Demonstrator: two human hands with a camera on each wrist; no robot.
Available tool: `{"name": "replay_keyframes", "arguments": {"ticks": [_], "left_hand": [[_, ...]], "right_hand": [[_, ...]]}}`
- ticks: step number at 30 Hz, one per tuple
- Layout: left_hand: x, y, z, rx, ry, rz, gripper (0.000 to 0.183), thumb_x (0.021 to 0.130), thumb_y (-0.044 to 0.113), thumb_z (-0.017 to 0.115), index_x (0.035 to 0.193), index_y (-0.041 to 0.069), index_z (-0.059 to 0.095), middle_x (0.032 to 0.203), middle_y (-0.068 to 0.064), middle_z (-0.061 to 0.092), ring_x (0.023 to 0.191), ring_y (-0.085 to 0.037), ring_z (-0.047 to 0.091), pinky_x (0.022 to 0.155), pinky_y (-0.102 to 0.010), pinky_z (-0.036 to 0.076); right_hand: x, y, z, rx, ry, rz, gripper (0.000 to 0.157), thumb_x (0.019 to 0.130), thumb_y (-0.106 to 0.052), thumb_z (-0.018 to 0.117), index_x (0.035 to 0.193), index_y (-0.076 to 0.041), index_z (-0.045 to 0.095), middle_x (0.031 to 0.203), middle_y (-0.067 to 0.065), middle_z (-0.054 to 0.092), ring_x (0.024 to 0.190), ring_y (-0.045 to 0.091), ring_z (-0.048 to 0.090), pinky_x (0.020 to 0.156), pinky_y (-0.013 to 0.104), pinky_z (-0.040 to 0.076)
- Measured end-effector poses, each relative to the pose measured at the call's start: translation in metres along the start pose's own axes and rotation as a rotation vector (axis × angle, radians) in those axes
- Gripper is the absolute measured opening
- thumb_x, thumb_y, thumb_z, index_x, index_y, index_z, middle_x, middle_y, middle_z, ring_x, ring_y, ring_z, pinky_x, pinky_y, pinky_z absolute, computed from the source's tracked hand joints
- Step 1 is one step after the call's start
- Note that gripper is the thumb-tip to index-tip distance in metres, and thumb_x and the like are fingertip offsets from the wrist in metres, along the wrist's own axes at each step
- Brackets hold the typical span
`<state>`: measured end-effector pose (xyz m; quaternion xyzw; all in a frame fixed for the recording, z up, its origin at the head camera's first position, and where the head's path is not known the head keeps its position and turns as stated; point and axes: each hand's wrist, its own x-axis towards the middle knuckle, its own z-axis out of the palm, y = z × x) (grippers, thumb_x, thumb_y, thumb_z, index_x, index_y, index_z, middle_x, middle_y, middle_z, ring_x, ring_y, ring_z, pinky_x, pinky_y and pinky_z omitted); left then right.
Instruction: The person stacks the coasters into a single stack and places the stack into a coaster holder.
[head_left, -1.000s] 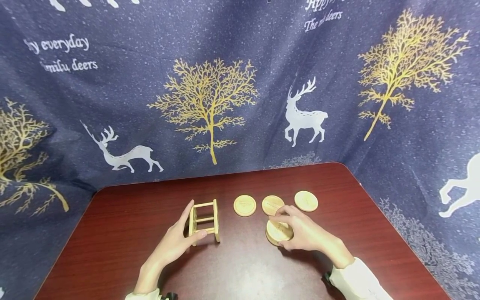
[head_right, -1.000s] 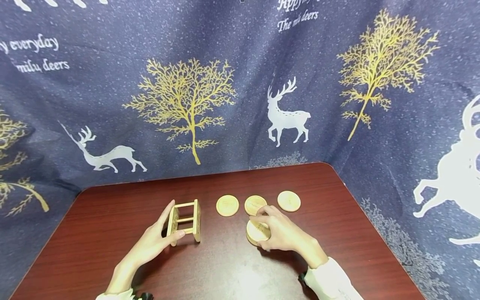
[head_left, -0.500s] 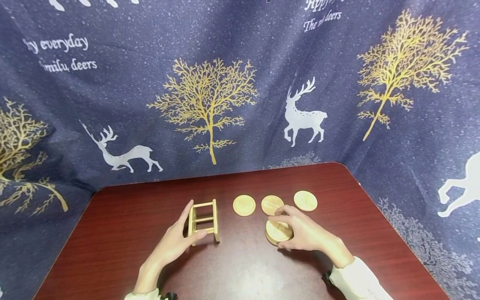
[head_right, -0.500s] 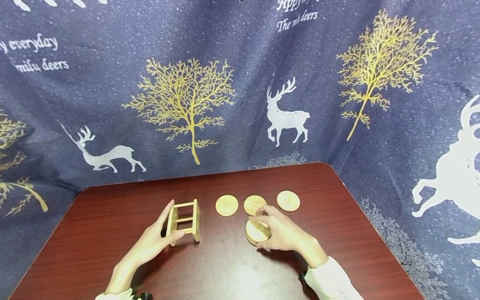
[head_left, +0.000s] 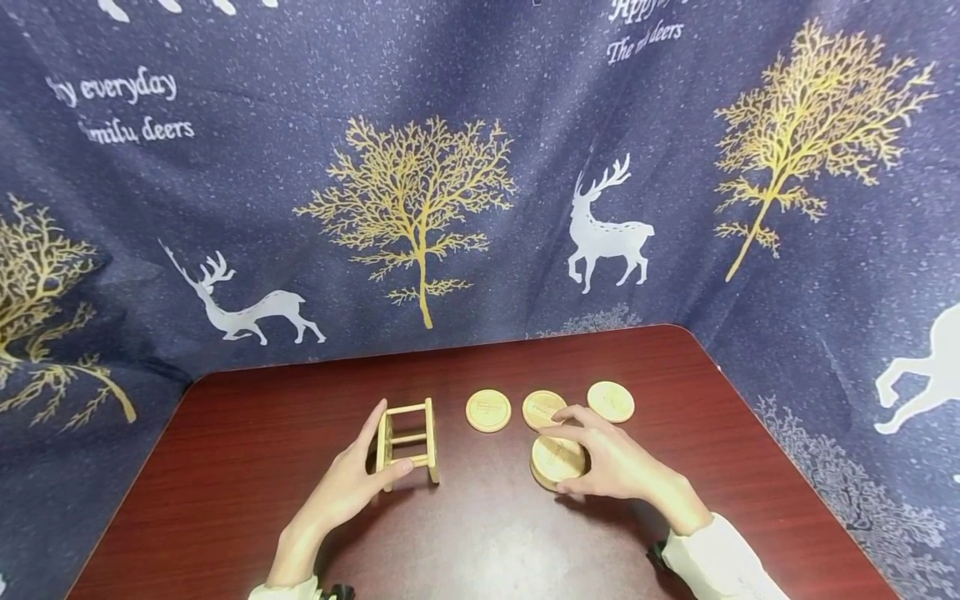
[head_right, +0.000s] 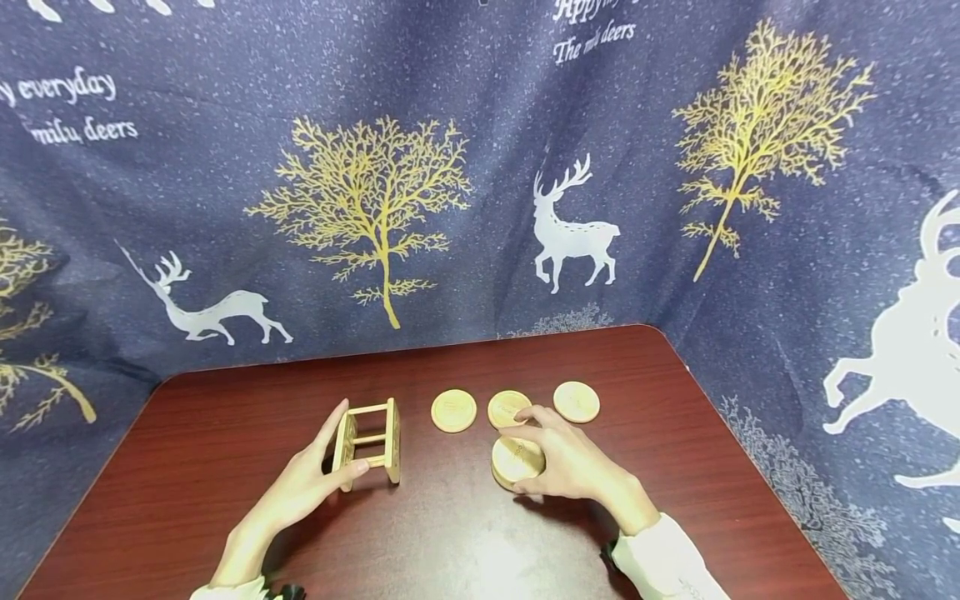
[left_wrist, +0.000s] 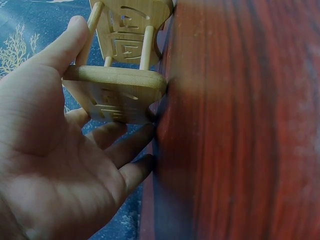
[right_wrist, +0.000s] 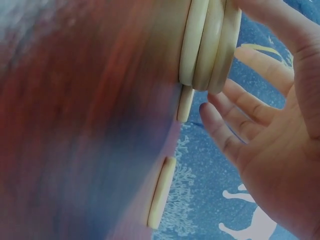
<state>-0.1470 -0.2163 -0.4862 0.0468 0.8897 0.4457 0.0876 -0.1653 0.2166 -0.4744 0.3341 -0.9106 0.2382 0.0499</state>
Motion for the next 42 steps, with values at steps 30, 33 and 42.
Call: {"name": "replay_keyframes", "arguments": {"ticks": [30,33,42], "left_hand": [[0.001,-0.001,0.001,-0.021,-0.002,-0.01,0.112,0.096,0.053,0.085,0.179,0.039,0.012,0.075,-0.003,0.069,0.056,-0.02,0.059,0.061,-0.033,0.052],[0.001,-0.001,0.001,-0.021,-0.002,-0.007,0.112,0.096,0.052,0.086,0.179,0.039,0.012,0.073,-0.003,0.068,0.055,-0.02,0.059,0.061,-0.033,0.052],[0.001,-0.002,0.002,-0.018,-0.003,-0.007,0.112,0.097,0.053,0.085,0.179,0.04,0.011,0.074,-0.003,0.068,0.055,-0.02,0.06,0.061,-0.033,0.052]], "right_hand": [[0.0,0.014,-0.008,-0.003,0.152,0.062,0.05,0.098,-0.029,0.088,0.144,-0.012,0.075,0.136,0.0,0.069,0.124,0.022,0.069,0.1,0.053,0.059],[0.0,0.016,-0.008,-0.009,0.155,0.065,0.049,0.098,-0.03,0.087,0.143,-0.012,0.075,0.136,0.0,0.069,0.125,0.022,0.069,0.1,0.053,0.059],[-0.003,0.022,-0.01,-0.029,0.175,0.072,0.05,0.097,-0.026,0.088,0.143,-0.01,0.076,0.133,0.003,0.071,0.124,0.025,0.069,0.1,0.055,0.059]]}}
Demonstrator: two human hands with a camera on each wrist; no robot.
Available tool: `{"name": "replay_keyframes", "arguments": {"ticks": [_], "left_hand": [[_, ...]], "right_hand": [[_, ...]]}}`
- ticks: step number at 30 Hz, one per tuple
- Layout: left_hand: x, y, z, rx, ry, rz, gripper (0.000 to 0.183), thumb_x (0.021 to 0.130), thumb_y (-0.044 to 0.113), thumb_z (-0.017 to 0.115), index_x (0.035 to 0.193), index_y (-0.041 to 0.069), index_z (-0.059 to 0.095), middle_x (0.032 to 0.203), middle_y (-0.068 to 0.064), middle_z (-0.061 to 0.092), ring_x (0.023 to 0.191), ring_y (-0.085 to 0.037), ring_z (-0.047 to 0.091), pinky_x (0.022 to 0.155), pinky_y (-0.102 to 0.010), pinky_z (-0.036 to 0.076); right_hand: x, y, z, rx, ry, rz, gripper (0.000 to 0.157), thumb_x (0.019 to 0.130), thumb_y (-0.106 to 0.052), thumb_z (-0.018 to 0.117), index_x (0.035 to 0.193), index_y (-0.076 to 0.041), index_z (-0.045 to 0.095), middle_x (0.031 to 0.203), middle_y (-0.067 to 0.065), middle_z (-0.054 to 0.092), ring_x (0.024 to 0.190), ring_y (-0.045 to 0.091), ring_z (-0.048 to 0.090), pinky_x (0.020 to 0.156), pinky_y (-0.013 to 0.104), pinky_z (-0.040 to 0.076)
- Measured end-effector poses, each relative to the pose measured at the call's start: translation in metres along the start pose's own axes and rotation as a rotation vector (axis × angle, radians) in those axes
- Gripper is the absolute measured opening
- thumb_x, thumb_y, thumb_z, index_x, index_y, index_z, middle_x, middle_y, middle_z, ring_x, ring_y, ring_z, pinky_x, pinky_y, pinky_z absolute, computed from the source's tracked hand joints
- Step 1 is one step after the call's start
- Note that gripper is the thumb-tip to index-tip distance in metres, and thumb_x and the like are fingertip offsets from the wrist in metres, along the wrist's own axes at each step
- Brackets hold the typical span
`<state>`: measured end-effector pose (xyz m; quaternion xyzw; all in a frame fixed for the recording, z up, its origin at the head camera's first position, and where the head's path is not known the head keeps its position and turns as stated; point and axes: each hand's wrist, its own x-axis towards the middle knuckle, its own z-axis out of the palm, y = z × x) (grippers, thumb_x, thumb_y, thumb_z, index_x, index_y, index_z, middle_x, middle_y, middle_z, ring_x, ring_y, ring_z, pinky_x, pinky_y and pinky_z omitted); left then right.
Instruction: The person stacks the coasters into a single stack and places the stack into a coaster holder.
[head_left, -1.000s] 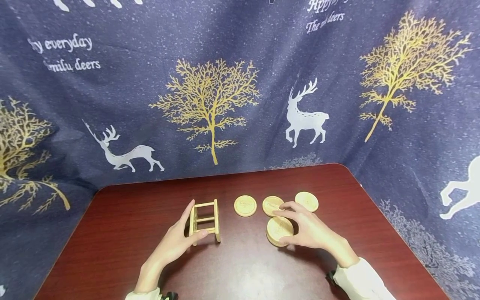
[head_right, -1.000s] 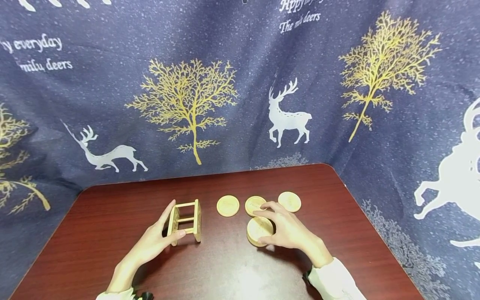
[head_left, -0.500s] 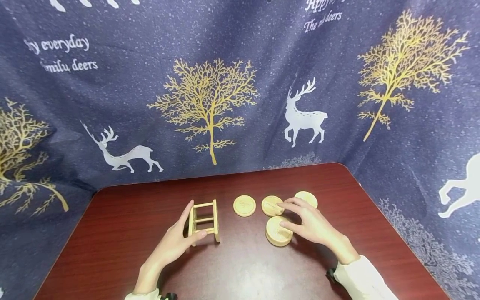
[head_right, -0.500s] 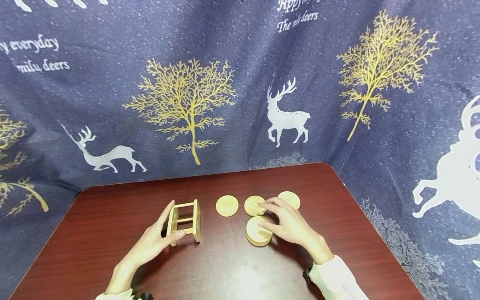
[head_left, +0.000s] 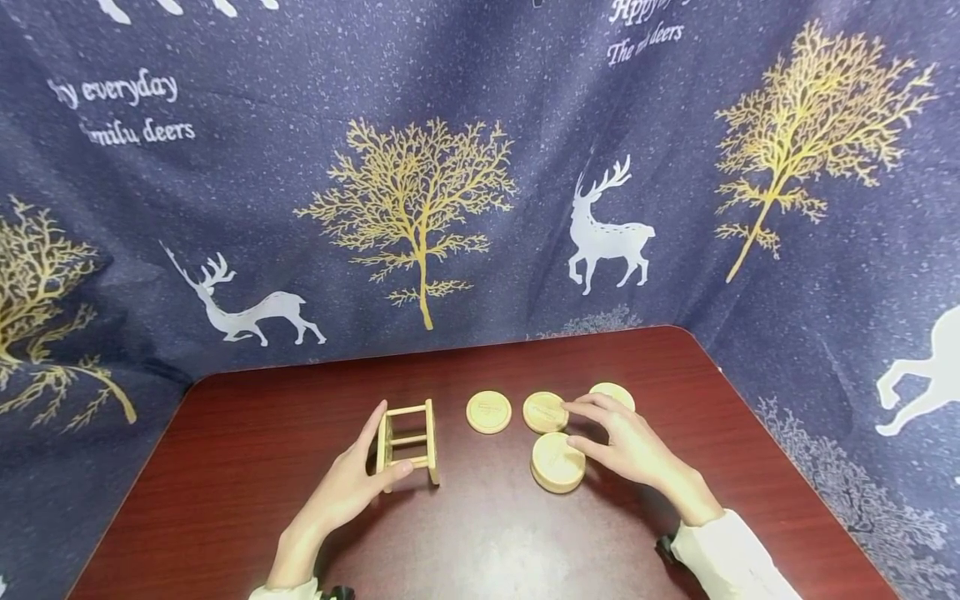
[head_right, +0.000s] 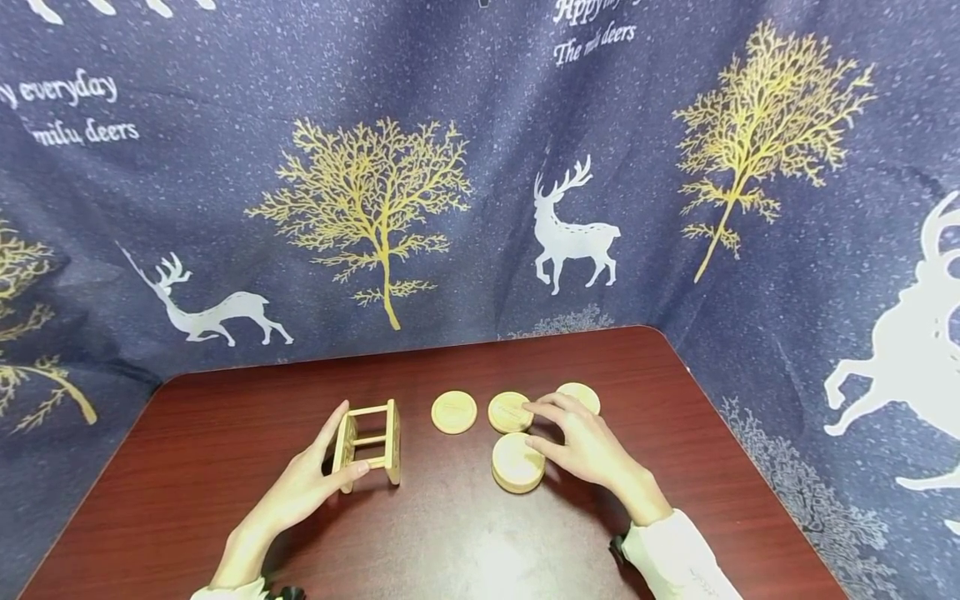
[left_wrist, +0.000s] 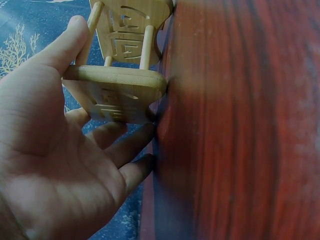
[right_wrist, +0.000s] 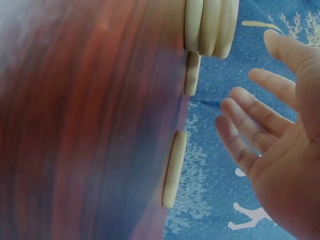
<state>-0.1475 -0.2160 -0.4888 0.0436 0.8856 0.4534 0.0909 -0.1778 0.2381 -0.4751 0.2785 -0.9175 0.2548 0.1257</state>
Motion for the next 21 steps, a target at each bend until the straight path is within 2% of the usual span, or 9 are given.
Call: {"name": "replay_keyframes", "arguments": {"ticks": [9,13,21], "left_hand": [[0.0,0.0,0.0,0.001,-0.001,-0.004,0.111,0.097,0.052,0.085,0.179,0.039,0.011,0.074,-0.003,0.068,0.055,-0.02,0.059,0.061,-0.033,0.052],[0.0,0.0,0.0,-0.001,0.0,-0.004,0.111,0.097,0.052,0.085,0.179,0.039,0.012,0.074,-0.003,0.068,0.055,-0.02,0.059,0.061,-0.033,0.052],[0.0,-0.001,-0.001,-0.002,0.002,0.005,0.111,0.097,0.052,0.085,0.179,0.039,0.012,0.073,-0.003,0.068,0.055,-0.02,0.06,0.062,-0.033,0.053]], "right_hand": [[-0.002,0.01,-0.002,-0.007,0.011,0.024,0.053,0.094,-0.023,0.09,0.143,-0.01,0.075,0.134,0.007,0.071,0.126,0.031,0.067,0.102,0.06,0.057],[-0.003,0.013,-0.003,0.005,0.003,0.041,0.055,0.094,-0.021,0.09,0.145,-0.012,0.075,0.135,0.005,0.07,0.127,0.029,0.065,0.101,0.057,0.057],[-0.001,0.02,-0.004,0.053,0.013,0.035,0.055,0.094,-0.014,0.091,0.145,-0.008,0.073,0.131,0.007,0.067,0.117,0.029,0.077,0.097,0.051,0.063]]}}
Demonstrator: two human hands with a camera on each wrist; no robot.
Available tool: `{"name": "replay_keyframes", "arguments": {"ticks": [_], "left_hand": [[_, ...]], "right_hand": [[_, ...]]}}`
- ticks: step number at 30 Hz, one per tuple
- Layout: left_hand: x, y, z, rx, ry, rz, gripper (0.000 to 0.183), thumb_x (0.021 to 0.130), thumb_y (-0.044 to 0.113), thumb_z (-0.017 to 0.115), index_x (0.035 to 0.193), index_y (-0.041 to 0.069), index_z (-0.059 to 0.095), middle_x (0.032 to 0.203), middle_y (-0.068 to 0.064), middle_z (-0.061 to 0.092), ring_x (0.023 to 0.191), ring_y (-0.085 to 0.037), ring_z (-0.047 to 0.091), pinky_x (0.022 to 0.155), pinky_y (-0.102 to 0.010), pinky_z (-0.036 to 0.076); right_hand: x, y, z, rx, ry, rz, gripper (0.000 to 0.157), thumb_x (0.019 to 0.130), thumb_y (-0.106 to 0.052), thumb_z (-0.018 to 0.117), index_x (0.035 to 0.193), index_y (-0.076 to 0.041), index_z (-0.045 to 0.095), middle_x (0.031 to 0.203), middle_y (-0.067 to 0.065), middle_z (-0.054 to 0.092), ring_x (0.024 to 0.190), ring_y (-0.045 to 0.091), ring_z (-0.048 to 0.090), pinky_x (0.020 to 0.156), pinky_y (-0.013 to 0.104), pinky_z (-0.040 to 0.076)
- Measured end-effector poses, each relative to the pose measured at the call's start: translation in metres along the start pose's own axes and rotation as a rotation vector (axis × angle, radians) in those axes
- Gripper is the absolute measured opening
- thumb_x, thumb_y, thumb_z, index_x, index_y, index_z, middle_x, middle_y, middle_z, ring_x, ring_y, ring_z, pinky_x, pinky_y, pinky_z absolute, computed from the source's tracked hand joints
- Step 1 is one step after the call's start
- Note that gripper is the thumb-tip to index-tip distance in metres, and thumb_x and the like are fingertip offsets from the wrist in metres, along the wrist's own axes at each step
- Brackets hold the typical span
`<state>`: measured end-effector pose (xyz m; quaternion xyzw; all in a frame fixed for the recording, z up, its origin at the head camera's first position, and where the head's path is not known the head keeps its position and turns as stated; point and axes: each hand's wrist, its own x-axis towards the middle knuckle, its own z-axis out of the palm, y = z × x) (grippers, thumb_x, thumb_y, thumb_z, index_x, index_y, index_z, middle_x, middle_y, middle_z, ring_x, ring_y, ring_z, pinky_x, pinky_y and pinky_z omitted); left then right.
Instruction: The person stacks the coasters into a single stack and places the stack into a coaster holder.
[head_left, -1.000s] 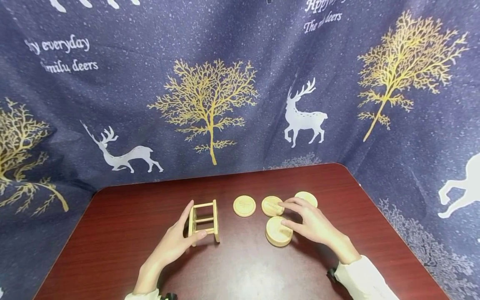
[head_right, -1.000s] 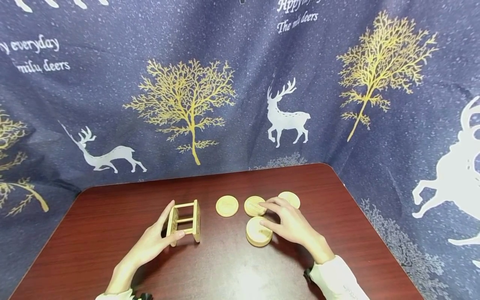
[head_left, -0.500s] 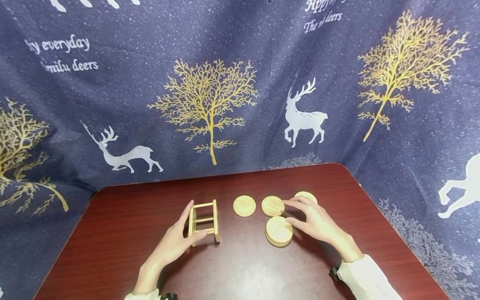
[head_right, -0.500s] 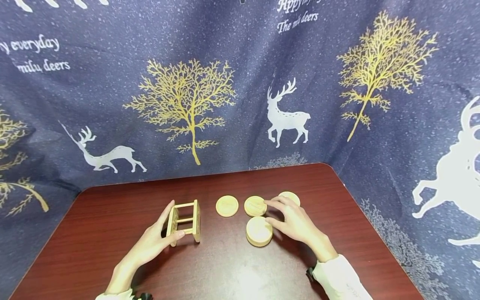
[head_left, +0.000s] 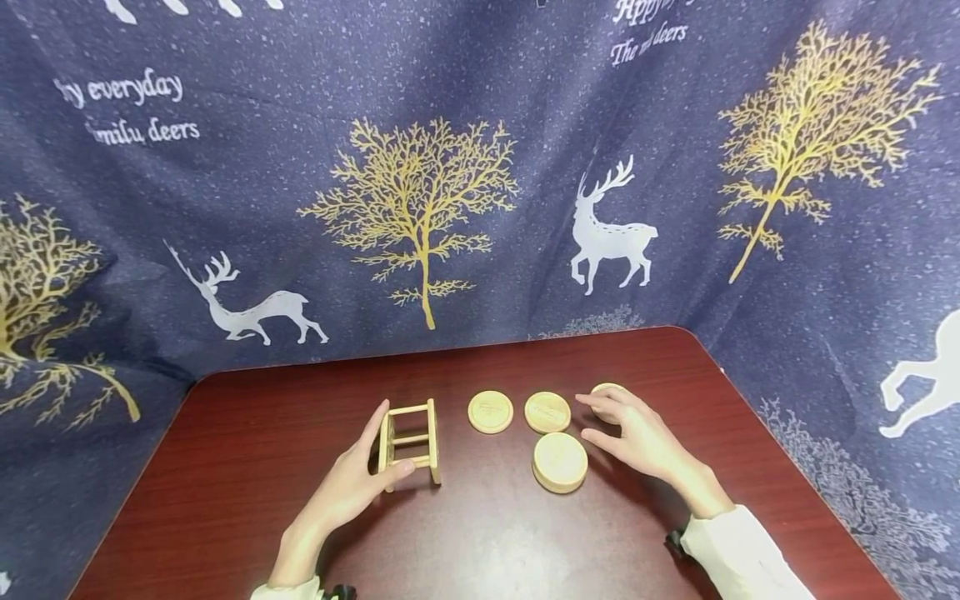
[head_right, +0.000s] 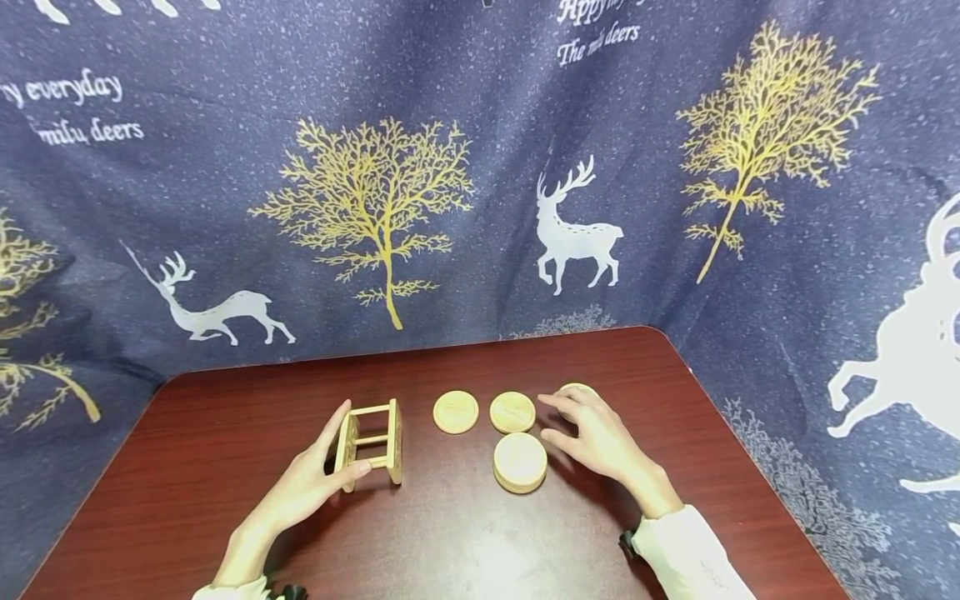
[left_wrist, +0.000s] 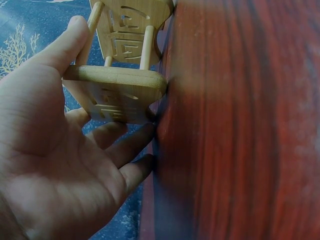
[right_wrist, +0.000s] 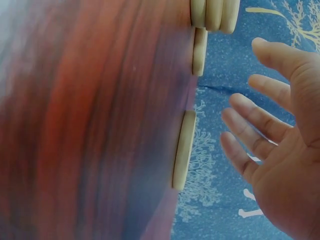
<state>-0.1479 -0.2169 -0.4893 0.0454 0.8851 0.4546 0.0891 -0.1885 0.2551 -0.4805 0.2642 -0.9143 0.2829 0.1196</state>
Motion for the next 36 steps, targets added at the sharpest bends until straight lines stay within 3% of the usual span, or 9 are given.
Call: {"name": "replay_keyframes", "arguments": {"ticks": [11,23,30,36], "left_hand": [[0.0,0.0,0.0,0.006,0.002,0.005,0.11,0.097,0.051,0.085,0.179,0.043,0.011,0.074,-0.002,0.068,0.054,-0.02,0.061,0.061,-0.033,0.053],[0.0,0.002,0.001,0.004,0.016,0.009,0.11,0.097,0.049,0.086,0.179,0.039,0.014,0.086,-0.005,0.068,0.057,-0.02,0.063,0.063,-0.032,0.054],[0.0,0.002,0.001,-0.018,0.008,-0.001,0.111,0.096,0.049,0.087,0.179,0.042,0.013,0.078,-0.004,0.067,0.056,-0.02,0.062,0.062,-0.032,0.054],[0.001,0.001,0.001,-0.022,0.015,0.001,0.111,0.095,0.049,0.088,0.179,0.037,0.015,0.087,-0.006,0.068,0.057,-0.021,0.062,0.06,-0.033,0.054]], "right_hand": [[-0.001,0.009,-0.002,-0.01,0.038,0.039,0.056,0.091,-0.015,0.092,0.144,-0.007,0.074,0.135,0.01,0.071,0.13,0.04,0.064,0.106,0.065,0.051],[0.001,0.02,-0.002,0.003,0.114,0.031,0.063,0.084,-0.012,0.098,0.143,-0.008,0.075,0.127,0.008,0.075,0.12,0.035,0.069,0.1,0.061,0.055],[0.001,0.027,-0.002,0.008,0.127,0.027,0.064,0.083,-0.011,0.099,0.142,-0.006,0.075,0.125,0.011,0.075,0.117,0.035,0.07,0.098,0.06,0.055],[0.002,0.033,-0.001,0.003,0.153,0.005,0.064,0.08,-0.009,0.099,0.14,-0.005,0.076,0.125,0.011,0.075,0.117,0.036,0.07,0.099,0.057,0.054]]}}
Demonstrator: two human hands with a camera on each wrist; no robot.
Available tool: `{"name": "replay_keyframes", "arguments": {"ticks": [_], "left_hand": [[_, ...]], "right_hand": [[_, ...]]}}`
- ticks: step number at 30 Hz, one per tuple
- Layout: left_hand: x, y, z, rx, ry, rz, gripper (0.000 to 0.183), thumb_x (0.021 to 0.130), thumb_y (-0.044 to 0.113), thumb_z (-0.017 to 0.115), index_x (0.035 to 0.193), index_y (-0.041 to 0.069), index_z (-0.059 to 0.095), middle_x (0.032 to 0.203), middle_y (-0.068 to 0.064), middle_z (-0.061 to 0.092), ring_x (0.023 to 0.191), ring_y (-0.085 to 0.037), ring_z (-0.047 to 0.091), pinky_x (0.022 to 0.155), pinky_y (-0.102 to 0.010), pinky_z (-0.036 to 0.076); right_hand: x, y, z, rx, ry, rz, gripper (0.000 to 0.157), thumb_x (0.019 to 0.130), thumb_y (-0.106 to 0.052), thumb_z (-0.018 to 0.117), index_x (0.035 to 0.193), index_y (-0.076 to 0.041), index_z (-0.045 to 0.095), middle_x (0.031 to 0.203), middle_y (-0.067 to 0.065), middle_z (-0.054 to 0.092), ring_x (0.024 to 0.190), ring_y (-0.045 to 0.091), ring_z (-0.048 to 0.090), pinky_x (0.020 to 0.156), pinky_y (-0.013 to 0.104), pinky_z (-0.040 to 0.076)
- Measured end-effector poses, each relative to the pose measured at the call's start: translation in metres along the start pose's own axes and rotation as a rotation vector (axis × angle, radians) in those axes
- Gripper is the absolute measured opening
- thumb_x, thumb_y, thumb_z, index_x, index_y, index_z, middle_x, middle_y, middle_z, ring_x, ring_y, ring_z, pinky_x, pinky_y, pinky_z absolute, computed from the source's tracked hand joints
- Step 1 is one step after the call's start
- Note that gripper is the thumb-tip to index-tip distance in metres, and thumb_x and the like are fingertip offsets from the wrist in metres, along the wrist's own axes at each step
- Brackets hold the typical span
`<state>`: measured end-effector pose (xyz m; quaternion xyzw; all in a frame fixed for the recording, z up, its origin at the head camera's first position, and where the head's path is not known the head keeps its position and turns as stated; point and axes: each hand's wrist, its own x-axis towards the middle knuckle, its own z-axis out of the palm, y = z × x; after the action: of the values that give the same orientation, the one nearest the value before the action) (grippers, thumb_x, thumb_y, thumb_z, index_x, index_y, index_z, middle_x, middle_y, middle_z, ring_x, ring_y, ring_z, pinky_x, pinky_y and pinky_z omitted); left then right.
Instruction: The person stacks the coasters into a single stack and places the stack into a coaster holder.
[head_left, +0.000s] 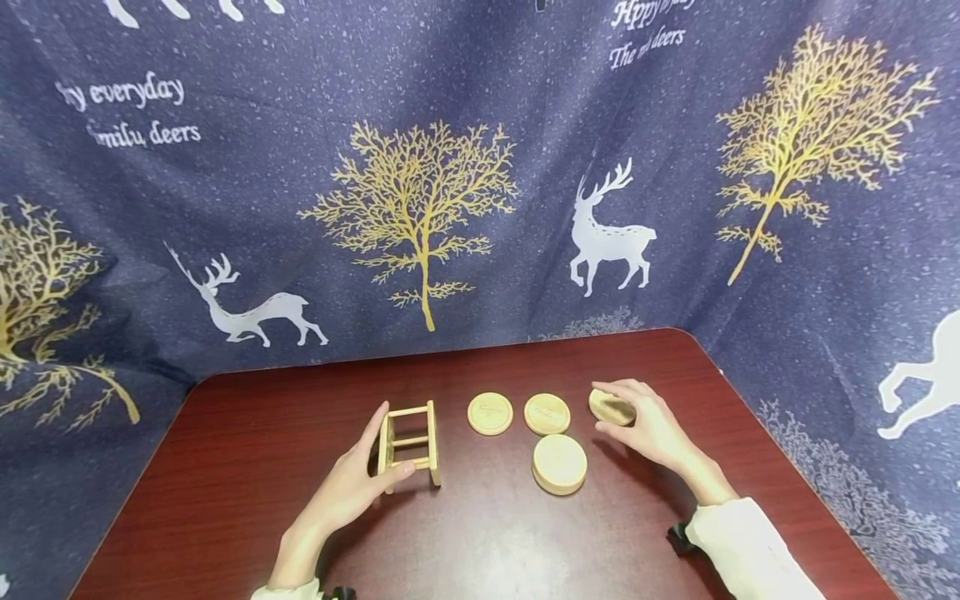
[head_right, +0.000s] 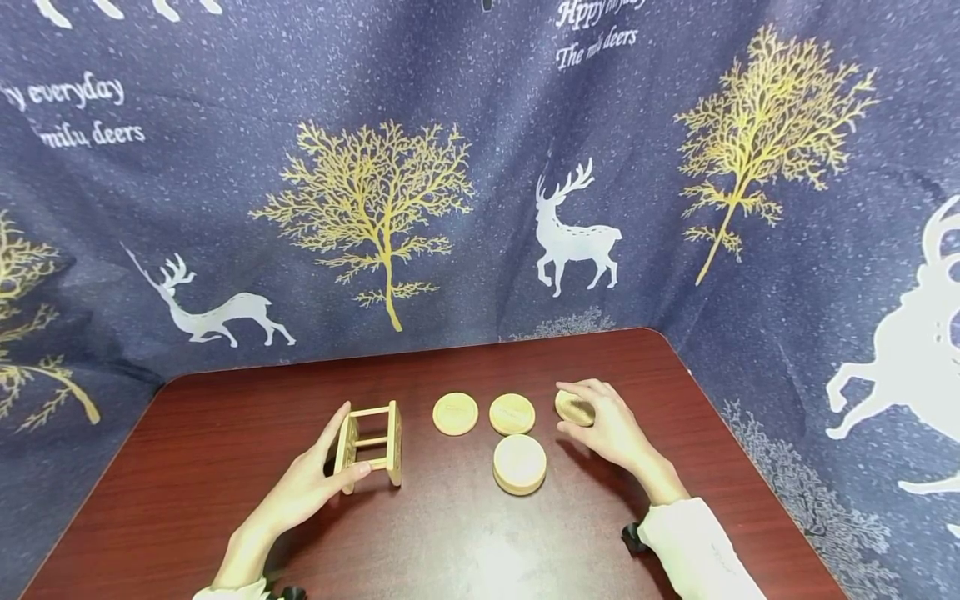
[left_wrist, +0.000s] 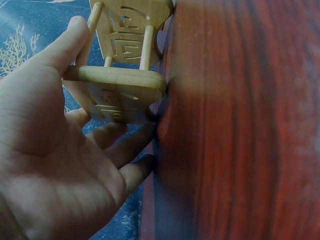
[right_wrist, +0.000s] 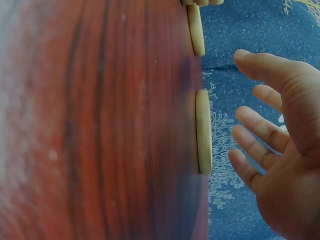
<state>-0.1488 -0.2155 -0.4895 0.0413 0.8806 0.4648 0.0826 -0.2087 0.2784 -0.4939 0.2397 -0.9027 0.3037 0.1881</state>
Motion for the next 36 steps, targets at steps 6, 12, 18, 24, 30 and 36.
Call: {"name": "replay_keyframes", "arguments": {"ticks": [6,12,18,24,30,36], "left_hand": [[0.0,0.0,0.0,-0.006,-0.005,-0.004,0.111,0.096,0.049,0.088,0.179,0.038,0.015,0.086,-0.005,0.068,0.057,-0.021,0.063,0.061,-0.033,0.054],[0.0,0.0,0.0,-0.008,-0.01,0.004,0.111,0.096,0.049,0.087,0.179,0.038,0.014,0.079,-0.004,0.067,0.058,-0.021,0.062,0.06,-0.033,0.054],[-0.001,0.0,0.0,-0.008,-0.007,0.014,0.11,0.096,0.048,0.087,0.179,0.038,0.015,0.085,-0.004,0.068,0.062,-0.019,0.064,0.057,-0.032,0.054],[-0.001,0.0,0.0,-0.006,-0.006,0.015,0.11,0.096,0.049,0.087,0.179,0.038,0.015,0.082,-0.004,0.068,0.06,-0.02,0.063,0.057,-0.032,0.054],[-0.001,0.0,0.0,-0.006,-0.008,0.01,0.11,0.097,0.049,0.086,0.179,0.039,0.014,0.079,-0.004,0.068,0.058,-0.02,0.062,0.058,-0.033,0.054],[-0.001,-0.001,0.0,-0.004,-0.009,0.012,0.11,0.097,0.049,0.086,0.179,0.038,0.014,0.082,-0.004,0.068,0.057,-0.02,0.062,0.057,-0.033,0.054]], "right_hand": [[-0.001,0.006,-0.002,0.007,0.015,-0.002,0.064,0.08,-0.01,0.099,0.139,-0.004,0.076,0.125,0.011,0.075,0.115,0.035,0.07,0.097,0.049,0.053],[-0.001,0.009,-0.004,0.01,0.003,0.019,0.064,0.082,-0.012,0.099,0.141,-0.005,0.075,0.127,0.012,0.074,0.116,0.035,0.069,0.096,0.052,0.054],[-0.001,0.011,-0.005,0.007,-0.009,0.038,0.065,0.082,-0.013,0.099,0.141,-0.004,0.075,0.127,0.013,0.074,0.117,0.037,0.069,0.097,0.055,0.053],[-0.001,0.014,-0.005,0.002,-0.023,0.056,0.066,0.081,-0.014,0.1,0.142,-0.005,0.075,0.126,0.013,0.074,0.118,0.037,0.068,0.097,0.056,0.052],[0.0,0.018,-0.005,-0.002,-0.031,0.06,0.067,0.081,-0.015,0.1,0.142,-0.005,0.074,0.126,0.015,0.074,0.117,0.038,0.067,0.096,0.058,0.052],[0.002,0.022,-0.005,0.002,-0.045,0.051,0.066,0.082,-0.016,0.099,0.142,-0.004,0.074,0.126,0.017,0.074,0.115,0.038,0.068,0.094,0.057,0.053]]}}
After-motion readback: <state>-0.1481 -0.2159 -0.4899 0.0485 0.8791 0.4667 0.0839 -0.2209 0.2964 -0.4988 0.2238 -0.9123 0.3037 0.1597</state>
